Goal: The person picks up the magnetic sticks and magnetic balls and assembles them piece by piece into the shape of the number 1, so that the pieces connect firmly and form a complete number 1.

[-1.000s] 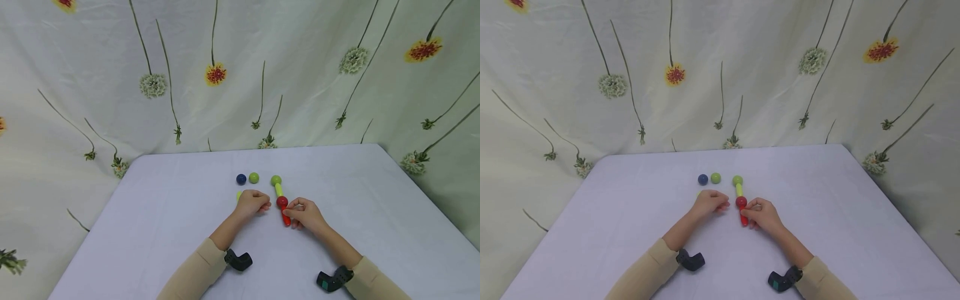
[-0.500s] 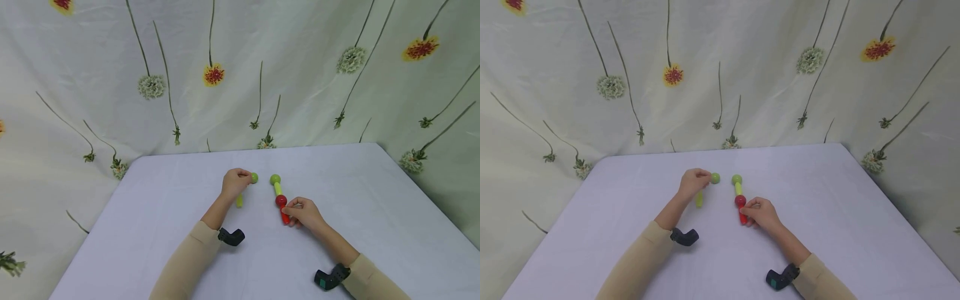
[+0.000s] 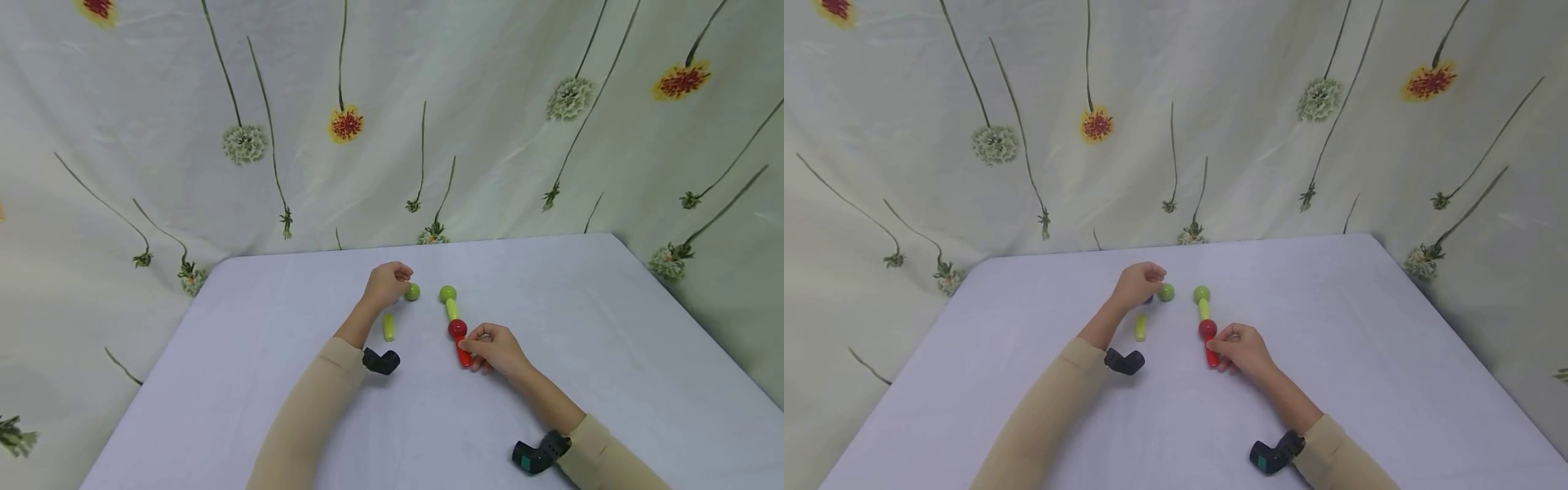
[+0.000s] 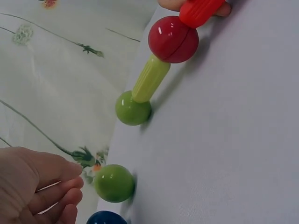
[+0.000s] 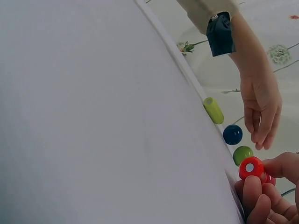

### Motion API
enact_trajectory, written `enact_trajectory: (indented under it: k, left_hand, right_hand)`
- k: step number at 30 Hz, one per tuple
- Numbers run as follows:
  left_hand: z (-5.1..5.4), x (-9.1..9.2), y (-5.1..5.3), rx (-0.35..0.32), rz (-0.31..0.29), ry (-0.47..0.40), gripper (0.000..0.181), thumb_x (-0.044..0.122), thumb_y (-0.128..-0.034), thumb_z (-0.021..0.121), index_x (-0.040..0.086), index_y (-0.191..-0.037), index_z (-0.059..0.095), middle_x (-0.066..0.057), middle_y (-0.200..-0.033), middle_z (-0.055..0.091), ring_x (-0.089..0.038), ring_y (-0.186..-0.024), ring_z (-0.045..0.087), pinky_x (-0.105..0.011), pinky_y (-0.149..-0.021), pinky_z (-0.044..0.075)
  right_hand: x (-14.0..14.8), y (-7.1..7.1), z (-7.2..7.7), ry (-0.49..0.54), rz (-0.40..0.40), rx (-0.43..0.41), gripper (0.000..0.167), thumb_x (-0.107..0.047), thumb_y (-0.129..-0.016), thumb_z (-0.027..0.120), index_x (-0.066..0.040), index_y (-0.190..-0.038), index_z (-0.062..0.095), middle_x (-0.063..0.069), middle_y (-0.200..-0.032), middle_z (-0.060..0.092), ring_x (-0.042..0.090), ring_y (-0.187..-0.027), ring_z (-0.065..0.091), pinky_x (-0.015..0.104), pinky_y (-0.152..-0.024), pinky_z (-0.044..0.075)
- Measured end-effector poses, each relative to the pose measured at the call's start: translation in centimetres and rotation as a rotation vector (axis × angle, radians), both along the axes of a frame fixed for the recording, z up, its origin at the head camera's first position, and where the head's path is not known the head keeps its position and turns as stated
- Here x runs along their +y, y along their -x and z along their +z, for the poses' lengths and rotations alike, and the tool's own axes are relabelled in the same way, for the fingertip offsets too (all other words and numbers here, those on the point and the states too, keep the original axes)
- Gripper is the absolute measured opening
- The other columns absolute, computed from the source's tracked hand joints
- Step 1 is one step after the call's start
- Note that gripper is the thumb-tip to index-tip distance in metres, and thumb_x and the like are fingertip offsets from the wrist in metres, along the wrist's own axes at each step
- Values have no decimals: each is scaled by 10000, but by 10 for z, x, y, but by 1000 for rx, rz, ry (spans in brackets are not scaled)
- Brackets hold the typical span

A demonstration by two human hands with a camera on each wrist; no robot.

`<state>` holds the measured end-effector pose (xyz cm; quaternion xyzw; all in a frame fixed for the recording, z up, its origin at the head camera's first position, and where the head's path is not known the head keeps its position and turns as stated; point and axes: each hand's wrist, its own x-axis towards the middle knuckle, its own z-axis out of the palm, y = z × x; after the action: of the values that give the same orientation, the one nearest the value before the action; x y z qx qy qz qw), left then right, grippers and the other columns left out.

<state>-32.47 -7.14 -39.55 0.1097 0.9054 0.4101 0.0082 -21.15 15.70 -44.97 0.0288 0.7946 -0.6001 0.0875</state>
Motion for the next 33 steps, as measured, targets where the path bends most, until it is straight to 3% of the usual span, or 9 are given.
enact_trajectory:
  k: [7,15,27,33]
  left_hand:
    - [-4,3,5,64,-88,213,336,87,-863,710,28,-1189,656,-114,-1150,659,-273,-1094,583,-401,-940,455]
    - [-15,4,10,117,-109,351,373,157,-847,747,50,-1196,670,-88,-1166,676,-281,-1115,585,-398,-965,444]
    - [-23,5,10,245,-79,420,346,208,-818,781,68,-1128,717,-60,-1071,710,-290,-1021,604,-449,-916,443]
    - [-27,4,8,277,-48,377,348,263,-812,794,72,-1096,730,-40,-1013,720,-270,-979,608,-436,-910,441]
  right_hand:
    - [2,0,-1,2,13,13,172,-121,-874,705,-3,-923,589,58,-640,629,156,-495,584,231,-472,454]
    - [2,1,-2,14,18,10,177,-122,-871,712,-2,-917,591,54,-645,633,153,-492,589,227,-472,457]
    - [2,1,-2,31,26,10,171,-113,-864,713,-5,-910,589,59,-642,630,156,-492,588,230,-467,453]
    - [2,0,0,29,24,14,168,-113,-862,712,-7,-904,590,57,-640,629,160,-494,586,236,-469,454]
